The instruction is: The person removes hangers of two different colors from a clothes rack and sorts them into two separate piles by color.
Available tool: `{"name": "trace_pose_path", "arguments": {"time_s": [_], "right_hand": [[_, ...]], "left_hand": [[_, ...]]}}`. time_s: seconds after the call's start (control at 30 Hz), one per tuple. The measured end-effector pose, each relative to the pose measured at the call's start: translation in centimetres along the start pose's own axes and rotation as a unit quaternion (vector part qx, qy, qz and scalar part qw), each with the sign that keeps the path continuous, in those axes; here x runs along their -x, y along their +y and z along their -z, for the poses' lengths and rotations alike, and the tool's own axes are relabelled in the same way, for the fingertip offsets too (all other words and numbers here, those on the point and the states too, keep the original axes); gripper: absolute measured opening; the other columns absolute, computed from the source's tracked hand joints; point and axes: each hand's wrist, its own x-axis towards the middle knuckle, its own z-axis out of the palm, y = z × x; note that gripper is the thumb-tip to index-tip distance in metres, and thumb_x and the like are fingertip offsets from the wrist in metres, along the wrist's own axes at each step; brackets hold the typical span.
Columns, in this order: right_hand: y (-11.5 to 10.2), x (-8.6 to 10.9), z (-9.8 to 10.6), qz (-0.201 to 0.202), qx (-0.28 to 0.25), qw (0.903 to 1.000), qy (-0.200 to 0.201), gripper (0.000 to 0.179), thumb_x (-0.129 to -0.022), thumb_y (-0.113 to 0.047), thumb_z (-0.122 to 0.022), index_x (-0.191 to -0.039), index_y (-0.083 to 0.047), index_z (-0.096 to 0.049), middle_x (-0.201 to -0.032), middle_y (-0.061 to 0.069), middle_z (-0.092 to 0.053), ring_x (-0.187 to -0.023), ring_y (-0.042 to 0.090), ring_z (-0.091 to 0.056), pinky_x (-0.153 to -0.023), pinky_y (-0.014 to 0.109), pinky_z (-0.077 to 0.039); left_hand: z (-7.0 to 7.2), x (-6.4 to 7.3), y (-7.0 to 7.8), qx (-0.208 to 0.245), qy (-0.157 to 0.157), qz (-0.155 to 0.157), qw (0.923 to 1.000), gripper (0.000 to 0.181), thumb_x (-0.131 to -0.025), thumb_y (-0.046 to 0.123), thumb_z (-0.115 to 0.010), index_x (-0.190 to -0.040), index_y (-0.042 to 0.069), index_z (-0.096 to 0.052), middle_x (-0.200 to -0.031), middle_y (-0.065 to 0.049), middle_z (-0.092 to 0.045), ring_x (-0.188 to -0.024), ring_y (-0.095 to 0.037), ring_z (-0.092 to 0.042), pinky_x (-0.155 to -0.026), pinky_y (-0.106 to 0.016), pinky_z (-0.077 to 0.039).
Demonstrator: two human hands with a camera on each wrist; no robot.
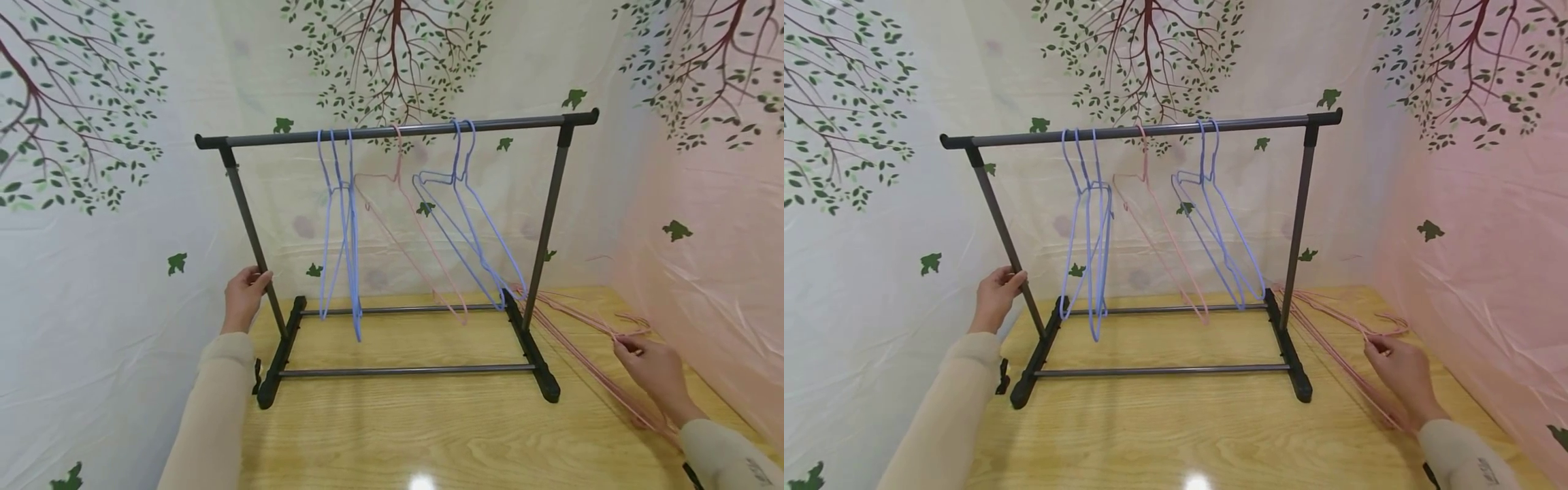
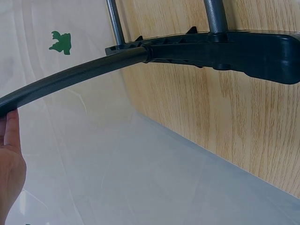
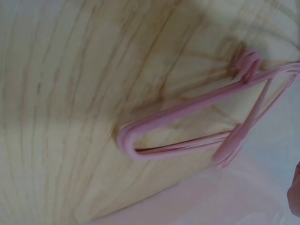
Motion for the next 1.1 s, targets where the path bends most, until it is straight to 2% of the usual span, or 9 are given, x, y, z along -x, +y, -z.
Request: {"name": "trace_pose_path", "arguments": {"time_s": [0.07, 0.17, 0.27, 0.4, 0.57, 0.73, 0.97, 1.1], "right_hand": [[0.7, 0.0, 0.2, -0.016, 0.016, 0.9997, -0.013, 0.029, -0.095, -0.019, -0.065, -0.103, 0.007, -0.074, -0.088, 0.020, -0.073, -0.063, 0.000, -0.056, -0.050, 0.021, -0.043], [2.0, 0.0, 0.4, -0.036, 0.029, 0.9984, -0.033, 0.036, -0.098, -0.024, -0.061, -0.108, 0.009, -0.072, -0.094, 0.024, -0.071, -0.070, 0.024, -0.064, -0.055, 0.031, -0.047], [3.1, 0.2, 0.7, -0.058, 0.021, 0.9966, -0.055, 0.040, -0.100, -0.026, -0.057, -0.113, 0.010, -0.069, -0.103, 0.030, -0.068, -0.086, 0.048, -0.063, -0.064, 0.047, -0.050], [4.2, 0.4, 1.2, -0.078, 0.024, 0.9927, -0.088, 0.043, -0.102, -0.027, -0.052, -0.119, 0.011, -0.065, -0.114, 0.036, -0.061, -0.101, 0.059, -0.055, -0.076, 0.062, -0.047], [5.3, 0.5, 1.8, -0.087, 0.055, 0.9889, -0.107, 0.045, -0.103, -0.024, -0.048, -0.126, 0.013, -0.058, -0.121, 0.039, -0.056, -0.104, 0.061, -0.051, -0.080, 0.064, -0.043], [5.5, 0.4, 2.3, -0.091, 0.055, 0.9900, -0.094, 0.047, -0.103, -0.023, -0.047, -0.129, 0.015, -0.053, -0.121, 0.038, -0.056, -0.100, 0.057, -0.056, -0.073, 0.059, -0.045], [4.2, -0.6, 2.5, -0.079, 0.048, 0.9937, -0.063, 0.044, -0.102, -0.022, -0.049, -0.125, 0.015, -0.057, -0.118, 0.038, -0.058, -0.098, 0.056, -0.057, -0.072, 0.059, -0.045], [2.9, -1.4, 2.5, -0.081, 0.037, 0.9949, -0.048, 0.046, -0.103, -0.025, -0.049, -0.126, 0.013, -0.058, -0.117, 0.036, -0.060, -0.097, 0.052, -0.060, -0.070, 0.054, -0.046]], "left_hand": [[0.0, 0.0, 0.0, 0.000, 0.000, 0.000, 1.0000, 0.049, -0.102, 0.033, -0.056, -0.138, 0.000, -0.053, -0.127, -0.021, -0.057, -0.114, -0.030, -0.059, -0.102, -0.041, -0.048], [0.0, 0.1, 0.1, 0.000, -0.002, 0.001, 1.0000, 0.050, -0.102, 0.034, -0.056, -0.138, 0.000, -0.053, -0.127, -0.021, -0.057, -0.115, -0.032, -0.059, -0.102, -0.041, -0.048], [0.1, 0.1, 0.2, -0.001, -0.005, 0.000, 1.0000, 0.050, -0.102, 0.033, -0.056, -0.139, -0.001, -0.052, -0.128, -0.022, -0.056, -0.116, -0.033, -0.058, -0.102, -0.042, -0.048], [0.1, 0.2, 0.2, -0.001, -0.004, -0.001, 1.0000, 0.048, -0.103, 0.030, -0.056, -0.139, -0.001, -0.052, -0.127, -0.022, -0.056, -0.116, -0.033, -0.058, -0.102, -0.042, -0.048], [0.1, 0.2, 0.2, 0.001, -0.002, 0.000, 1.0000, 0.046, -0.103, 0.026, -0.056, -0.139, -0.003, -0.051, -0.127, -0.023, -0.056, -0.116, -0.034, -0.058, -0.102, -0.043, -0.048], [0.0, 0.1, 0.2, 0.003, 0.000, 0.006, 1.0000, 0.042, -0.103, 0.025, -0.057, -0.136, -0.002, -0.053, -0.128, -0.023, -0.057, -0.117, -0.034, -0.057, -0.103, -0.043, -0.047], [0.1, 0.2, 0.4, -0.005, -0.001, 0.004, 1.0000, 0.045, -0.103, 0.029, -0.055, -0.137, -0.002, -0.053, -0.128, -0.022, -0.056, -0.117, -0.033, -0.058, -0.103, -0.042, -0.047], [0.1, 0.2, 0.4, -0.005, -0.003, 0.003, 1.0000, 0.045, -0.103, 0.028, -0.055, -0.136, -0.002, -0.054, -0.128, -0.022, -0.057, -0.116, -0.032, -0.058, -0.103, -0.041, -0.047]]}}
